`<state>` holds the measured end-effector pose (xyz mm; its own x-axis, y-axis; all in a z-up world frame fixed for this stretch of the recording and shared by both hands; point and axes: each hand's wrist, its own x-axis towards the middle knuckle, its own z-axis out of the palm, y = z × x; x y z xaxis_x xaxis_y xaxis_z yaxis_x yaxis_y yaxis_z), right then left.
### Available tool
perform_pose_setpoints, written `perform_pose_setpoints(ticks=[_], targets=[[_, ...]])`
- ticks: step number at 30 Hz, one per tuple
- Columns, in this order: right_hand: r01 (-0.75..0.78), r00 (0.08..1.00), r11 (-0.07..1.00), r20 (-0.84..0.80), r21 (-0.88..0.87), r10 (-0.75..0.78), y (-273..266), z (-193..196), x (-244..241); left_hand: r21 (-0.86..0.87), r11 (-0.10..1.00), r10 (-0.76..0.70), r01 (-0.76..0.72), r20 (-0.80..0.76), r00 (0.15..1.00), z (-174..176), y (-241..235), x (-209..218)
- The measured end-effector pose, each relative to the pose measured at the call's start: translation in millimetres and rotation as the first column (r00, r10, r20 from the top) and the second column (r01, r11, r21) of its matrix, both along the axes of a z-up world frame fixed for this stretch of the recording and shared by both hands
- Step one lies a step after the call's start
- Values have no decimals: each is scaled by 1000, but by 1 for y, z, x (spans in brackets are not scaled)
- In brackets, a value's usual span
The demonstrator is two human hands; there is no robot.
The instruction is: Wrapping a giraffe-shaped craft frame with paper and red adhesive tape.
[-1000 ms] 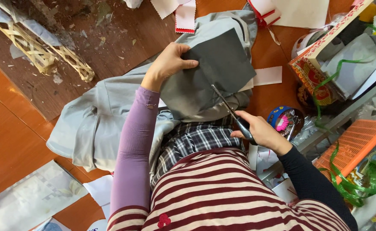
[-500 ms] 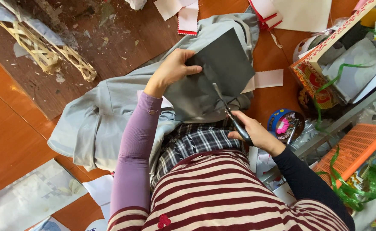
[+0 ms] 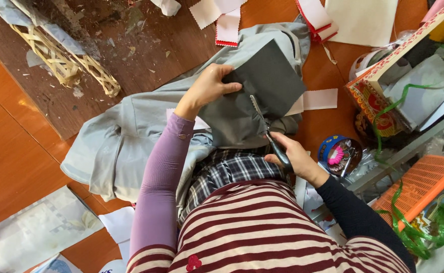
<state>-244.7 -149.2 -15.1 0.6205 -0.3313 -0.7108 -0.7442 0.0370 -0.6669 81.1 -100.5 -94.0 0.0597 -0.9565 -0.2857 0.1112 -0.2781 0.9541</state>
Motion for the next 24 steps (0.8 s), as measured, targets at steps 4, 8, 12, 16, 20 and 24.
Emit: perform_pose_setpoints(ticks=[4,8,12,16,20,24], targets=[[-24,997,999,70,-48,28,-1,3,2,-42,998,-38,40,52,998,2,1,2],[79,992,983,-108,167,-61,-3,1,6,104,990,-90,90,-5,996,5,4,5],[-68,990,985,134,156,47,-6,-21,-4,-54,990,-128,133,90,988,2,4,-1],[20,988,995,152,95,-35,5,-32,-10,54,996,-75,76,-31,997,-8,7,-2],[79,996,996,-35,50,-77,15,-28,-6,15,998,-61,63,-66,996,-13,7,-3],[111,992,961,33,252,-123,1,-29,0,-4,998,-66,66,-159,985,9,6,-3]])
